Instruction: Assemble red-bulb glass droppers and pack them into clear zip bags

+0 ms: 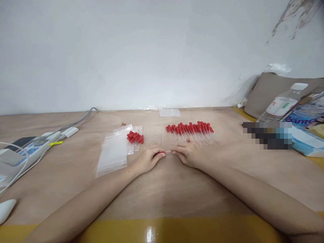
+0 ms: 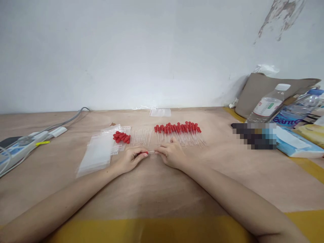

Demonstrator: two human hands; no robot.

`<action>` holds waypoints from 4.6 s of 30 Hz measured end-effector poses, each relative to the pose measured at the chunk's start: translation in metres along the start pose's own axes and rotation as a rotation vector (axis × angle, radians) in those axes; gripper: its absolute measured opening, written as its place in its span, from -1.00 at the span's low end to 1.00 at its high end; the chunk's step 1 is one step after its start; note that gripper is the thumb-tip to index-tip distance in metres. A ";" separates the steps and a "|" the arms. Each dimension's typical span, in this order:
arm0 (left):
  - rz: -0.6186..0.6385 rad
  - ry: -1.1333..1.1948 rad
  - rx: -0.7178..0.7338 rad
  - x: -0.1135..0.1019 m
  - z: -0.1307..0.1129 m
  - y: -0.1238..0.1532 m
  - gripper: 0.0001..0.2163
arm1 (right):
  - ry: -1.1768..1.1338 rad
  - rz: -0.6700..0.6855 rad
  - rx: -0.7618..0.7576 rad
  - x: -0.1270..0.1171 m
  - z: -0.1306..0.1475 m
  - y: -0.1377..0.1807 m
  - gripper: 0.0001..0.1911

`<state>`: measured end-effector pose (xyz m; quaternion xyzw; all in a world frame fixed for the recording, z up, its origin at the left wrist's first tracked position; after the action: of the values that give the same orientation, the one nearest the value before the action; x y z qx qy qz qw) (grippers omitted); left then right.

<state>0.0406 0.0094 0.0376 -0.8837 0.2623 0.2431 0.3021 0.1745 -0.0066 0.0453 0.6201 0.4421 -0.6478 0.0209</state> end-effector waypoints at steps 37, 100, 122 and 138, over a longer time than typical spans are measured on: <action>-0.375 -0.718 0.020 -0.057 0.009 0.008 -0.81 | -0.044 0.393 0.791 0.017 -0.080 -0.040 -0.71; -0.127 0.062 -0.172 -0.009 0.012 0.000 -0.85 | -0.264 -0.055 0.142 0.009 -0.009 0.007 -0.79; -0.013 0.042 -0.105 0.000 0.010 0.004 -0.84 | -0.124 0.105 0.007 0.009 -0.002 0.001 -0.77; 0.053 -0.152 0.045 0.002 -0.006 0.002 -0.84 | -0.238 0.240 0.067 0.017 0.012 -0.006 -0.73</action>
<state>0.0425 0.0033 0.0395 -0.8485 0.2671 0.3113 0.3344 0.1576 -0.0015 0.0322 0.5878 0.3372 -0.7239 0.1295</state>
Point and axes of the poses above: each hand's wrist, its own y-axis away from the middle knuckle, its own x-axis out of the palm, z = x × y, the point moved 7 cm from there along -y, towards the middle knuckle, and after that the axes turned 14 degrees about y, right-handed, at the moved point
